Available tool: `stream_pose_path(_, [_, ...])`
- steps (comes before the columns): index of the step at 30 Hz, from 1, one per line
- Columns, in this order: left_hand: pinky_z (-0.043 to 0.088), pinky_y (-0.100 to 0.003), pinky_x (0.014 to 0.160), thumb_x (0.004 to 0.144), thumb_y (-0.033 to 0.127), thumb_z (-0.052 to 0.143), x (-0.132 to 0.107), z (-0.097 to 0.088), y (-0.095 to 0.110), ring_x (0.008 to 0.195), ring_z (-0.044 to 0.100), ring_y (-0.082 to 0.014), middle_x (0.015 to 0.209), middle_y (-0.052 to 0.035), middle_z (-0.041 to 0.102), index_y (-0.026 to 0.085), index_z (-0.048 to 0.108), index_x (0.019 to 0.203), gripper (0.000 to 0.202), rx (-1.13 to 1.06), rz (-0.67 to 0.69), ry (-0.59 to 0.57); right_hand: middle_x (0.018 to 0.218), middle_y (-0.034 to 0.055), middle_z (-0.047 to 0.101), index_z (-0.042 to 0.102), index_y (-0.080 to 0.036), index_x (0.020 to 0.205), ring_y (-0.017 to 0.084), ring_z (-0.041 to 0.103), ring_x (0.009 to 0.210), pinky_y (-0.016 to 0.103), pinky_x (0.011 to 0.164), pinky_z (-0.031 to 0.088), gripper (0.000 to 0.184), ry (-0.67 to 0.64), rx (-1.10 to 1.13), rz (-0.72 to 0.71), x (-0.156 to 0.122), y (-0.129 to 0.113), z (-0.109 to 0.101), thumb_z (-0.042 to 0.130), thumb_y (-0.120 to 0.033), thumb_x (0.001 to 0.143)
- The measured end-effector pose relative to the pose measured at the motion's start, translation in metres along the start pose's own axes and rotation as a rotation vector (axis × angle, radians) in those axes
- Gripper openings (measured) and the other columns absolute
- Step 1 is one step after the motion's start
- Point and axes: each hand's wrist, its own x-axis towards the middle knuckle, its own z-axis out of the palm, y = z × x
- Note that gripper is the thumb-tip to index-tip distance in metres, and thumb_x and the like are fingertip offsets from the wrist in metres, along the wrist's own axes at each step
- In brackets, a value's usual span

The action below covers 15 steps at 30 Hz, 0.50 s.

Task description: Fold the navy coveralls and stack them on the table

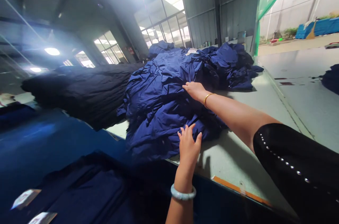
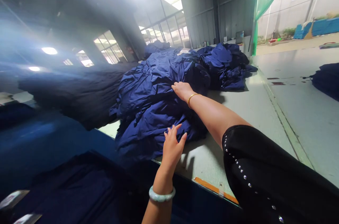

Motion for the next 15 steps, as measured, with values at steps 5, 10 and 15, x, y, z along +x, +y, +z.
stream_pose_path(5, [0.022,-0.068,0.138,0.1,0.037,0.069,0.003,-0.002,-0.007,0.169,0.037,-0.0413,0.166,-0.0196,0.062,0.023,0.068,0.146,0.048,-0.081,-0.022,0.029,0.14,0.0233,0.076,0.082,-0.011,0.134,0.032,0.074,0.127,0.035,0.102,0.058,0.043,-0.076,-0.024,-0.006,-0.013,-0.005,-0.008,0.05,-0.011,0.105])
stream_pose_path(10, [0.035,-0.06,0.136,0.1,0.034,0.066,-0.001,-0.012,-0.003,0.156,0.058,-0.0341,0.153,-0.014,0.072,0.026,0.069,0.138,0.038,-0.185,0.001,0.149,0.134,0.016,0.081,0.086,-0.021,0.13,0.029,0.076,0.126,0.03,0.097,0.057,0.037,-0.167,-0.059,0.011,-0.064,0.03,-0.015,0.062,-0.014,0.102])
stream_pose_path(15, [0.039,-0.055,0.135,0.109,0.038,0.054,-0.021,-0.024,0.028,0.155,0.058,-0.0329,0.157,-0.0184,0.067,0.022,0.066,0.144,0.04,-0.112,0.231,0.46,0.124,0.0184,0.083,0.088,-0.02,0.122,0.03,0.079,0.114,0.034,0.089,0.057,0.034,-0.21,-0.099,0.165,-0.161,0.102,-0.021,0.063,-0.01,0.1])
